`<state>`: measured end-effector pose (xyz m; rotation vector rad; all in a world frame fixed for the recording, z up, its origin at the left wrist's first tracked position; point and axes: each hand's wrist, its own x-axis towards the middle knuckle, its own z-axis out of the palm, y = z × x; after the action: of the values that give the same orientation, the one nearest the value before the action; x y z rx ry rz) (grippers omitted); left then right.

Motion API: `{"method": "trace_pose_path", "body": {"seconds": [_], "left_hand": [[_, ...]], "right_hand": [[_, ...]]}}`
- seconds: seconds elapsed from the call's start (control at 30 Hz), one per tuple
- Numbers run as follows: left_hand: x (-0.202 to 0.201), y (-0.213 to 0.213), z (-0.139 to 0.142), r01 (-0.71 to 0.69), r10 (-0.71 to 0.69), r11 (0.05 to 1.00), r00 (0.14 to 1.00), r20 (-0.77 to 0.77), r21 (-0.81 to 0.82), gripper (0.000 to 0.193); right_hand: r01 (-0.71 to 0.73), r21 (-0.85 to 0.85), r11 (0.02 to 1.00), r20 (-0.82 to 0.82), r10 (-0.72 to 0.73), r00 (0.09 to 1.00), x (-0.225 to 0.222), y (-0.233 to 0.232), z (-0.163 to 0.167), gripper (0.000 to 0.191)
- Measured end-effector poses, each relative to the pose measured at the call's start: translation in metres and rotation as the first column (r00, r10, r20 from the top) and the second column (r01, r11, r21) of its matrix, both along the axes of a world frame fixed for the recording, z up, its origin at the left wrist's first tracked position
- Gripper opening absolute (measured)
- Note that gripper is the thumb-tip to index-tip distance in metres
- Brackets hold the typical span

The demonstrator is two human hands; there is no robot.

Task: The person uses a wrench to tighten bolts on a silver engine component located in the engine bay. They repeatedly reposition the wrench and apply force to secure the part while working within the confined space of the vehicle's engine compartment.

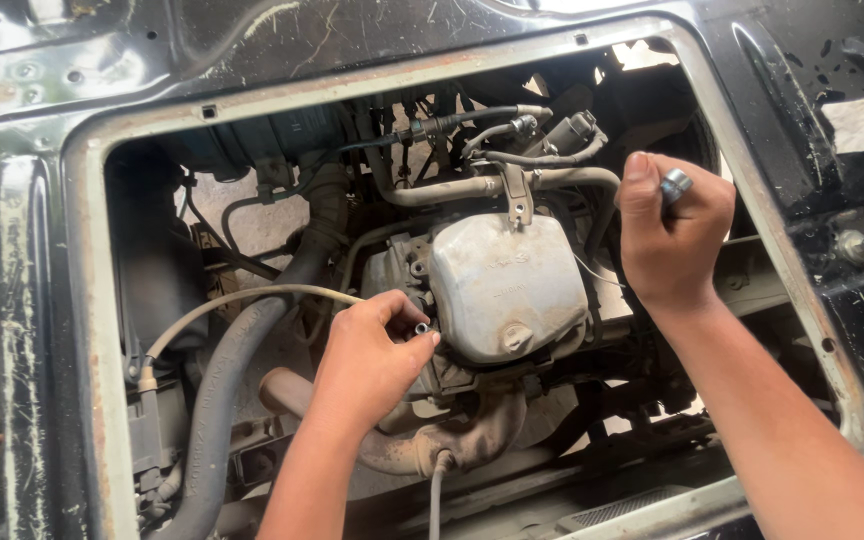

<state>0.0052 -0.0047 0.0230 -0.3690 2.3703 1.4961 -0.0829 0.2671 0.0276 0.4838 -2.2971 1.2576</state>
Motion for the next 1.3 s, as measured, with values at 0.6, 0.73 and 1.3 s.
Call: {"method": "trace_pose_path", "body": {"seconds": [0.6, 0.73, 1.3], "left_hand": [[-0.001, 0.007, 0.014, 0.271, -0.273, 0.96, 0.962, -0.026, -0.076, 0.029], [-0.001, 0.009, 0.015, 0.274, -0.278, 0.959, 0.958, -0.063, -0.07, 0.028], [-0.013, 0.004, -0.003, 0.338, -0.354, 0.934, 0.923, -0.153, -0.117, 0.027]], "right_hand": [[-0.097, -0.306, 0.947, 0.083, 0.128, 0.988, -0.002, 0.004, -0.006, 0.067], [-0.002, -0.606, 0.795, 0.224, 0.173, 0.959, -0.006, 0.009, -0.002, 0.06], [0.036, -0.937, 0.347, 0.186, 0.411, 0.892, -0.034, 0.054, 0.018, 0.026]]}}
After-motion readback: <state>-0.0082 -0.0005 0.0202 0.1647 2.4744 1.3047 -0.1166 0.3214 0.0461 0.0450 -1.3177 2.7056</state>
